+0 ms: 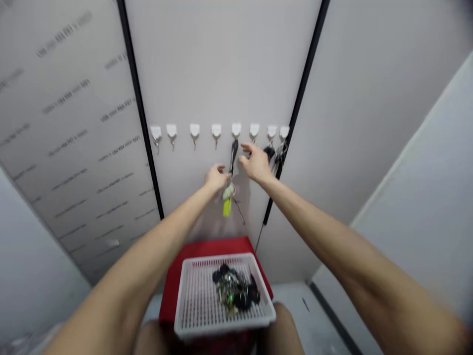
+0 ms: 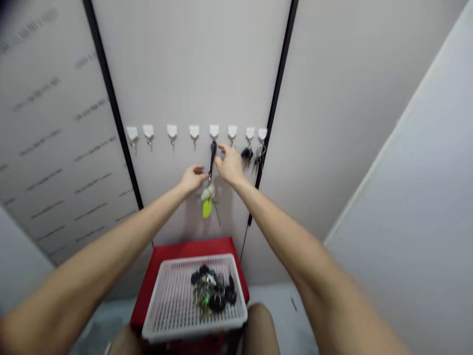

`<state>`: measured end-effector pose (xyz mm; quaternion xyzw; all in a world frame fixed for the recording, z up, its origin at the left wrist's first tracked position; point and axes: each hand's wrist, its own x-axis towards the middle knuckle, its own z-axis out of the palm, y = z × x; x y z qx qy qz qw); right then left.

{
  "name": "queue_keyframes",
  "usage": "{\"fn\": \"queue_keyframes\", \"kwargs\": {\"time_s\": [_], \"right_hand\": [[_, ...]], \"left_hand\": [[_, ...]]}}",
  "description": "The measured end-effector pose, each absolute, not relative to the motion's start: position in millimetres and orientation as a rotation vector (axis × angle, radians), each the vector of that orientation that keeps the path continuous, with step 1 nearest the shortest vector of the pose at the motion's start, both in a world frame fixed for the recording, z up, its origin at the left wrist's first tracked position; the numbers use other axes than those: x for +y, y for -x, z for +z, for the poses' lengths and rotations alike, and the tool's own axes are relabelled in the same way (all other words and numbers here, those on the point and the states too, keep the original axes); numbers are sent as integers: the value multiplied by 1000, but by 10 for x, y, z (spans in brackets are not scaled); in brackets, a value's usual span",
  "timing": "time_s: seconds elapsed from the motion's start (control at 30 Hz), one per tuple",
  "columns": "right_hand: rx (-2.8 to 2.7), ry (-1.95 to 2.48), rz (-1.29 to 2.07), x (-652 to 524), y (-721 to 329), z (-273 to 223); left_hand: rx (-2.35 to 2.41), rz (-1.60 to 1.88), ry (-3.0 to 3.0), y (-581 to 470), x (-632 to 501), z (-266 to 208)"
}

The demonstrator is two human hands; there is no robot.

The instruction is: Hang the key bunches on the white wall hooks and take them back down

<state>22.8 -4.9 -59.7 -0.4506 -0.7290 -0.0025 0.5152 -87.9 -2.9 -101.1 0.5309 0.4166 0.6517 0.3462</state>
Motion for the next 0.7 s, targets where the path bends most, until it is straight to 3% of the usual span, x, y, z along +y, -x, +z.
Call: {"fn": "queue_keyframes", "kwargs": {"time_s": [0.07, 0.23, 0.33, 0.53, 0.7], "right_hand": [[-1862, 1043, -67, -221, -328, -944], [-2540, 1154, 354, -726, -602, -2075], [-2704, 1211, 387, -912, -667, -2532], [-2826, 1473, 43, -1010, -495, -2755], [-2757, 1347, 435, -1015, -441, -2838]], "left_hand": [[1254, 1568, -1533, 987, -211, -1309], [1310, 1115, -1694, 1118, -874, -2307], [1408, 849, -1904, 1079, -1135, -2764], [1552, 438, -2326, 973, -1169, -2988], [1566, 474, -1992, 1138, -1140, -2976]]}}
